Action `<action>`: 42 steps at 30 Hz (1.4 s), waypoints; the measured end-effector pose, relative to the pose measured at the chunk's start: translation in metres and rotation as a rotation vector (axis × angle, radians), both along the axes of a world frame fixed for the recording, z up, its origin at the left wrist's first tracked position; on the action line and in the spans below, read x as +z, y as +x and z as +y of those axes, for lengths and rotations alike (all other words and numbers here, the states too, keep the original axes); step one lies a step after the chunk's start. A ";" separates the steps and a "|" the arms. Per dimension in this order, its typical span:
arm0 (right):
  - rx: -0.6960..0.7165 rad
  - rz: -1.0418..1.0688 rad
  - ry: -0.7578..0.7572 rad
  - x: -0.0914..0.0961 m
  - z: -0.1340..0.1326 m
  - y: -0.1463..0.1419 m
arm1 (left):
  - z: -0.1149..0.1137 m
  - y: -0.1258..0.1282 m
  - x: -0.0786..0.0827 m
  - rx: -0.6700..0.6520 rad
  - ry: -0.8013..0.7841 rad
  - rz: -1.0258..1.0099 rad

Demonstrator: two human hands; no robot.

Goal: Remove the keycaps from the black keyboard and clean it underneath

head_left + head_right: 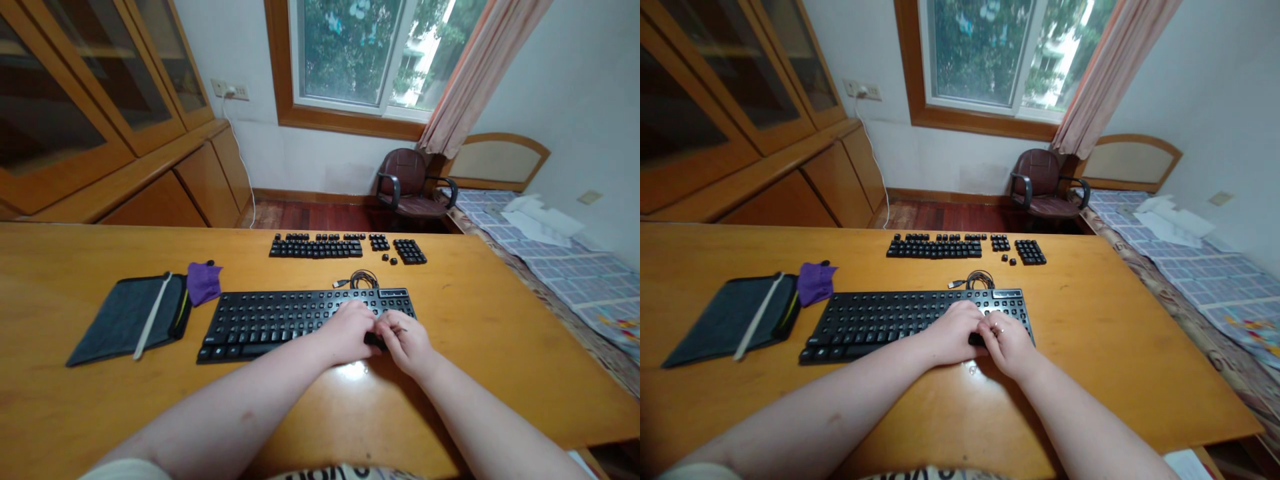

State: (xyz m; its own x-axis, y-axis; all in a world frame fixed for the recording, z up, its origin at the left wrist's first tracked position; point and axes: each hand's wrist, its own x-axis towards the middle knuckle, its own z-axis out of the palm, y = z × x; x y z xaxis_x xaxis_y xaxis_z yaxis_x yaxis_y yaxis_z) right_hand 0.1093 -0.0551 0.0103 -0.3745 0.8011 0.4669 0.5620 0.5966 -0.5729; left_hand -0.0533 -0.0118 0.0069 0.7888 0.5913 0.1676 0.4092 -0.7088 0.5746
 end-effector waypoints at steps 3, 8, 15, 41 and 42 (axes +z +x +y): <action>-0.066 0.024 -0.001 0.004 0.000 0.000 | -0.001 0.000 0.002 0.009 -0.012 -0.005; -0.231 0.190 -0.054 0.005 0.004 0.006 | -0.001 0.000 0.002 -0.006 -0.042 -0.054; -0.037 0.420 -0.112 -0.006 0.013 0.019 | 0.002 -0.001 0.001 0.085 -0.118 -0.136; 0.063 0.589 -0.110 0.000 0.015 0.019 | 0.006 -0.005 0.005 0.142 -0.399 -0.338; 0.071 0.567 -0.071 0.001 0.015 0.019 | 0.007 -0.005 0.005 0.154 -0.429 -0.362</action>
State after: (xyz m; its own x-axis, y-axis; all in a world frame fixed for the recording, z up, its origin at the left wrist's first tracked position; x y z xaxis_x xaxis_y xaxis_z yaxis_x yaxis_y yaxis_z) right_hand 0.1288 -0.0404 0.0115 -0.1350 0.8200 0.5562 0.1155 0.5706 -0.8131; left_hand -0.0584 -0.0049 0.0123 0.6253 0.7695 0.1303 0.2136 -0.3293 0.9197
